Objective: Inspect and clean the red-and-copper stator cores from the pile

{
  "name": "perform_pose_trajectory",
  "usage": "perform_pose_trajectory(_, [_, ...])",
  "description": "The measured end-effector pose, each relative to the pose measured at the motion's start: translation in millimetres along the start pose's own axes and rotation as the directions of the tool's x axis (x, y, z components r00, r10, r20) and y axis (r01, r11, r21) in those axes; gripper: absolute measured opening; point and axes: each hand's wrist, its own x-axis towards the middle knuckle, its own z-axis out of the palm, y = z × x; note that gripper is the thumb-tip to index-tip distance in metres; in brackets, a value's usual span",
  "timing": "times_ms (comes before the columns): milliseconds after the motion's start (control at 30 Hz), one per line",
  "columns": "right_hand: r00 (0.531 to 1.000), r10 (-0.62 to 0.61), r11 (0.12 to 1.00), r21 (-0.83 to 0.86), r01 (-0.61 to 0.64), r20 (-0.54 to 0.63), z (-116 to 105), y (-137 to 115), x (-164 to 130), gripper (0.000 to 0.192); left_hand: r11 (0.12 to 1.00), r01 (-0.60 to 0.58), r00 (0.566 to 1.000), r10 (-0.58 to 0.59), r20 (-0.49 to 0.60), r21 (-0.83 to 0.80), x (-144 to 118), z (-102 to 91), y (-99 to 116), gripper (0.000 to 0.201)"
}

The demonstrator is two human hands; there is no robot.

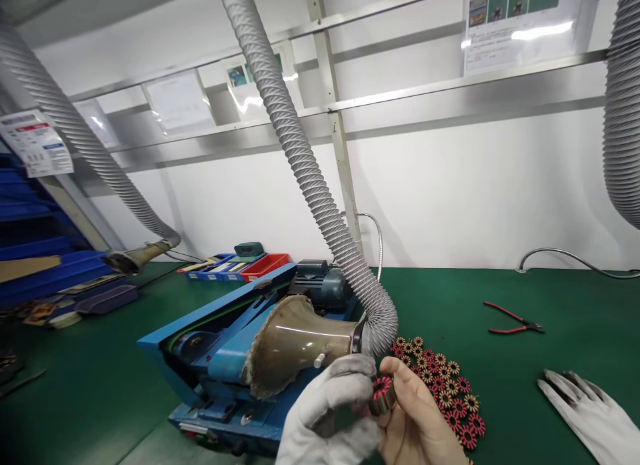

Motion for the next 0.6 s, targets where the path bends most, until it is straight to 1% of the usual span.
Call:
perform_pose_trajectory(67, [1.000,0.009,1.000,0.012,-0.009,-0.006,-1,3,2,0.025,1.000,-0.017,1.000,0.017,0.012,-0.002,-1,-3.7,2,0.019])
perform_pose_trajectory(100, [1.000,0.017,1.000,0.024,-0.017,-0.014,0,5,2,0.026,1.000,-0.028,1.000,0.028,-0.012,0.005,-1,-3.5,2,0.020])
perform_pose_trajectory(200, [0.999,0.016,0.999,0.049,-0.015,-0.030,1,6,3,0.032,0.992,-0.088,0.989,0.098,-0.114,0.096,-3,3.0,1,0.042])
perform_pose_trajectory(267, [0.999,0.007,0.999,0.049,-0.004,-0.054,2,5,1,0.034,0.980,-0.122,0.983,0.141,-0.118,0.157,-2,8.6,0,0.048])
perform_pose_trajectory(300, [0.998,0.007,0.999,0.045,-0.004,-0.064,3,5,1,0.034,0.978,-0.131,0.983,0.150,-0.108,0.160,-2,10.7,-1,0.047])
perform_pose_trajectory(367, [0.997,0.036,0.998,0.051,-0.033,-0.064,3,4,-1,0.032,0.985,-0.129,0.986,0.139,-0.089,0.111,-1,12.5,-2,0.040])
perform_pose_trajectory(433, [0.998,0.062,0.995,0.081,-0.059,-0.033,3,5,-1,0.032,0.993,-0.111,0.990,0.113,-0.088,0.033,0,10.8,-4,0.031])
perform_pose_trajectory(533, [0.998,0.067,0.994,0.084,-0.067,0.010,2,8,2,0.034,0.996,-0.062,0.996,0.058,-0.073,-0.063,2,3.3,-5,0.013])
perform_pose_trajectory(600, [0.997,0.068,0.996,0.049,-0.069,0.025,2,9,5,0.031,0.995,-0.014,0.999,0.011,-0.036,-0.095,4,-2.8,-3,0.009])
